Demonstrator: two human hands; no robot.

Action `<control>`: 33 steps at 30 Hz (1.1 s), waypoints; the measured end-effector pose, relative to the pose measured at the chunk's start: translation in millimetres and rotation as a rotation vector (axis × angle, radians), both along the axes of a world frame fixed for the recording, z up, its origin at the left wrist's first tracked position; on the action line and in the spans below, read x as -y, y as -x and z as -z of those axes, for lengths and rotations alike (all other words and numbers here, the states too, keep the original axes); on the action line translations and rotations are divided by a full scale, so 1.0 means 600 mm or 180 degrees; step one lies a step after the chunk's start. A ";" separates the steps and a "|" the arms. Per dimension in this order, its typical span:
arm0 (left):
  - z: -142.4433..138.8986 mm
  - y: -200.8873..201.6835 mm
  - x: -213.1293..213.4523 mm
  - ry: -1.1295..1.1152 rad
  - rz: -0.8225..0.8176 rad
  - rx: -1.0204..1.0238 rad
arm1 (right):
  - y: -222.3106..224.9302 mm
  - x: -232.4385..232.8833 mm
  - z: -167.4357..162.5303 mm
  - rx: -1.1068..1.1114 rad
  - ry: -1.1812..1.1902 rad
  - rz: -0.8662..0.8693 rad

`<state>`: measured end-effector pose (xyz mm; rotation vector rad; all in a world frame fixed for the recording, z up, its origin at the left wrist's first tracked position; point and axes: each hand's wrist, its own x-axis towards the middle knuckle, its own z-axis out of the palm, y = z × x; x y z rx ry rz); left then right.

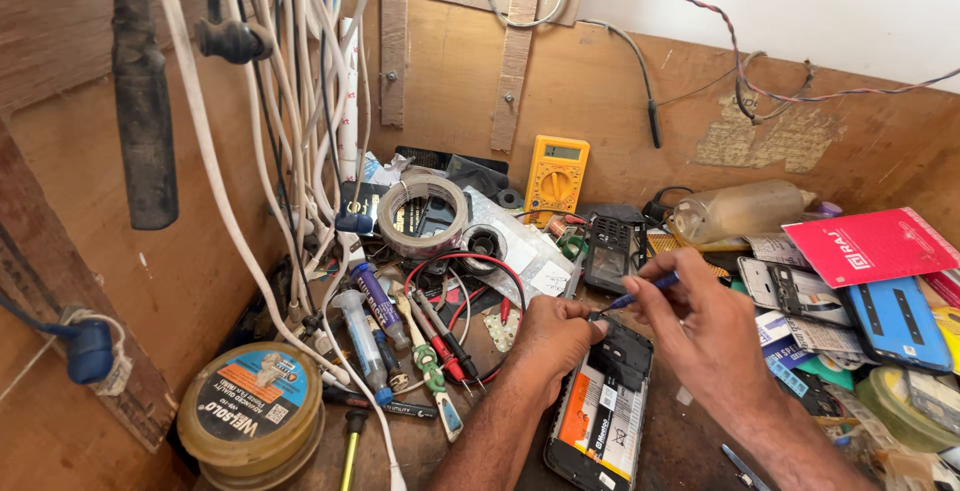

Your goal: The person uses a blue-handled screwdriver to remove screws from the back of a black smartphone, then sets the phone down and picks up a blue plastic phone repair stand. The person places the phone into the stand and adjusts it.

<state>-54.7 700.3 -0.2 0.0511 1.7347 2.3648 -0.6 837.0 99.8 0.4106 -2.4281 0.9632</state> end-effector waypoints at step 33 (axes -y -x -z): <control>-0.002 0.000 -0.086 0.0069 0.0042 -0.0158 | 0.044 -0.079 -0.024 0.0675 0.0828 -0.0708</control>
